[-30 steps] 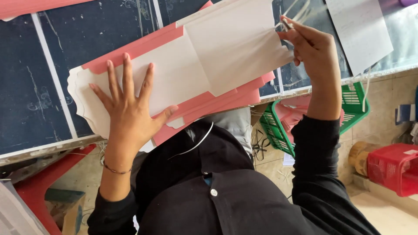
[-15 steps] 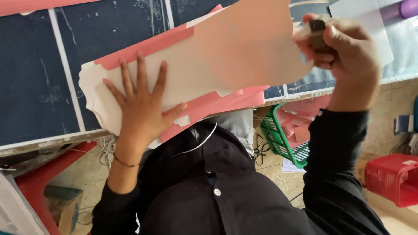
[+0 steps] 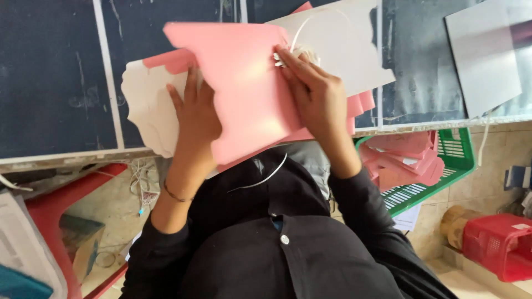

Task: Manually assembling paper folders by folding pre-cut sheets and attaching string ties.

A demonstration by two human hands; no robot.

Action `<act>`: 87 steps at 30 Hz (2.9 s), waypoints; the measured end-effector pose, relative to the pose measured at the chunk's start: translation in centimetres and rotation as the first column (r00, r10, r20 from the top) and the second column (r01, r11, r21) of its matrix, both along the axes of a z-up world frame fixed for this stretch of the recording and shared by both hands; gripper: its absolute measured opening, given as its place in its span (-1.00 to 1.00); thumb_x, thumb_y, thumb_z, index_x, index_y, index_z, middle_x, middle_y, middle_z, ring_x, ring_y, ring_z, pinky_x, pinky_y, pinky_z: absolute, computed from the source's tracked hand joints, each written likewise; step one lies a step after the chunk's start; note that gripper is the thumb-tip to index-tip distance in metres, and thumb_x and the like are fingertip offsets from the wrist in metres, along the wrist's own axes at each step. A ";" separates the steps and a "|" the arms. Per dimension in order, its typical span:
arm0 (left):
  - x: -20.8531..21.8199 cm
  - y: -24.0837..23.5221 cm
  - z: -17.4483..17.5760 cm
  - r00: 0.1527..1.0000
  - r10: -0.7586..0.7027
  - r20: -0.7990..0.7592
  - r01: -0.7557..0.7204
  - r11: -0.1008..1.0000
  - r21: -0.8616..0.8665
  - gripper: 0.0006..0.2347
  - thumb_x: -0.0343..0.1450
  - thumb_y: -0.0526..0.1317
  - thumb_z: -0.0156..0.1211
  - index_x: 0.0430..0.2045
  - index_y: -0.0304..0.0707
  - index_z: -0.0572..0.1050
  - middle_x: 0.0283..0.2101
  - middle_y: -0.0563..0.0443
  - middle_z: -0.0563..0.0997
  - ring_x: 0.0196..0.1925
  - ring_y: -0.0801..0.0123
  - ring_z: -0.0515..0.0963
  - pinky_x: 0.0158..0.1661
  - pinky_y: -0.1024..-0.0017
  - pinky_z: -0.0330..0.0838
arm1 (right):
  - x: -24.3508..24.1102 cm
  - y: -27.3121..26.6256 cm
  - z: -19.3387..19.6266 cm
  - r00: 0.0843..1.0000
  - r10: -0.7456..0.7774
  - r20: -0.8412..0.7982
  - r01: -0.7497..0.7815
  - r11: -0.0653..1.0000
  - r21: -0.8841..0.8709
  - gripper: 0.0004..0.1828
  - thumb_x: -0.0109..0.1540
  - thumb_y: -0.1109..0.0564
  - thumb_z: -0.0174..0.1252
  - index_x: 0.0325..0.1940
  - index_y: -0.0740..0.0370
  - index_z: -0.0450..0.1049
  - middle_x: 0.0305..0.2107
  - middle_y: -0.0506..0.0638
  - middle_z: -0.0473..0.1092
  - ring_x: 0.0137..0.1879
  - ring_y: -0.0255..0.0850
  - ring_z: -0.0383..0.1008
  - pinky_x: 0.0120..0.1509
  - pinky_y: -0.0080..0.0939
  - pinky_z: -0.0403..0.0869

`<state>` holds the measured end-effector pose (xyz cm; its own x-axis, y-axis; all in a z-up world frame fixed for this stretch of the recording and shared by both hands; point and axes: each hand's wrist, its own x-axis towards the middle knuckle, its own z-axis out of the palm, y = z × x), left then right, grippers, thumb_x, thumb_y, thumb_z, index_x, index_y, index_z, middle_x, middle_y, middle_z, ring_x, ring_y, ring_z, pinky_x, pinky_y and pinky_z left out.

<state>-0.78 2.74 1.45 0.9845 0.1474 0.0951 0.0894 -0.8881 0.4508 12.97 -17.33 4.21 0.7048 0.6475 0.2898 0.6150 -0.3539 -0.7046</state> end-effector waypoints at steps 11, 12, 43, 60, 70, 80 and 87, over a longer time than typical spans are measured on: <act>-1.8 4.8 -0.2 0.974 0.180 0.134 -0.103 0.887 -0.450 -0.70 0.51 -0.16 0.53 -0.54 -0.40 0.64 0.22 -0.26 0.52 0.32 -0.03 0.55 0.23 0.13 0.47 | -1.5 1.5 -4.8 0.819 -0.148 0.554 0.336 0.907 -0.254 -0.62 0.52 0.18 0.16 0.41 -0.12 0.54 0.07 -0.09 0.56 -0.27 -0.08 0.48 -0.48 -0.08 0.33; -1.8 4.7 -0.4 0.975 0.179 0.133 -0.102 0.887 -0.451 -0.70 0.51 -0.16 0.53 -0.54 -0.40 0.64 0.22 -0.26 0.52 0.32 -0.03 0.55 0.23 0.13 0.47 | -1.5 1.6 -4.9 0.820 -0.149 0.553 0.337 0.906 -0.255 -0.62 0.52 0.18 0.16 0.41 -0.12 0.54 0.07 -0.09 0.56 -0.27 -0.08 0.48 -0.48 -0.08 0.33; -0.1 1.1 -0.8 0.958 -0.065 0.278 0.029 0.991 0.130 -0.38 0.39 -0.67 0.19 0.36 -0.10 0.54 0.45 -0.17 0.44 0.45 -0.16 0.41 0.36 -0.09 0.39 | -0.8 -5.8 2.9 0.909 -0.187 0.373 0.277 0.939 -0.205 -0.59 0.51 0.35 0.22 0.46 0.18 0.52 0.30 0.19 0.52 0.17 0.04 0.64 0.19 0.00 0.56; 5.5 -5.7 0.4 0.996 0.085 0.011 -0.073 0.779 0.623 -0.38 0.60 0.53 -0.32 0.60 0.64 0.08 -0.04 0.04 0.41 -0.14 -0.07 0.34 -0.11 0.16 0.27 | -3.0 -21.6 -0.9 0.704 -0.705 -0.084 0.134 0.248 -0.960 -0.49 0.50 -0.20 -0.18 0.49 -0.56 0.46 0.29 -0.08 0.53 -0.11 -0.01 0.68 -0.11 0.02 0.44; 6.5 -4.8 -2.4 0.988 -0.115 0.102 0.085 0.962 0.261 -0.35 0.70 0.24 -0.01 0.67 -0.08 0.16 0.71 -0.07 -0.04 0.73 0.06 -0.12 0.53 -0.46 -0.28 | -1.5 -20.5 -12.7 0.694 -0.706 -0.140 0.115 0.301 -0.947 -0.34 0.35 -0.46 0.13 0.31 0.01 0.50 0.00 0.13 0.61 0.05 0.13 0.63 -0.03 0.14 0.61; 7.8 -4.0 -2.0 0.989 -0.123 0.088 0.097 0.963 0.250 -0.35 0.52 0.22 0.05 0.57 0.15 0.28 0.64 0.09 0.17 0.59 0.08 0.15 0.38 -0.52 0.05 | 3.4 -19.9 0.0 0.895 -0.427 0.133 0.446 0.832 -0.330 -0.96 0.55 0.19 0.39 0.01 0.14 0.65 -0.34 -0.07 0.41 -0.30 -0.27 0.24 -0.22 -0.18 0.20; 6.0 -4.5 -1.9 0.974 -0.132 0.186 0.111 0.987 0.119 -0.46 0.44 -0.12 0.17 0.42 -0.07 0.46 0.59 -0.05 0.26 0.63 -0.12 0.13 0.33 -0.61 0.09 | 11.5 -18.9 -5.1 0.907 -0.421 0.000 0.390 0.839 -0.379 -0.73 0.37 -0.14 0.47 0.02 0.01 0.70 -0.39 0.00 0.52 -0.38 -0.04 0.50 -0.22 -0.03 0.43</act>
<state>5.22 -1.73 -0.42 0.9559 0.0064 0.2937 -0.1015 -0.9311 0.3505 24.45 -36.20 -0.91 0.9379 0.3461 0.0230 0.3072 -0.7981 -0.5183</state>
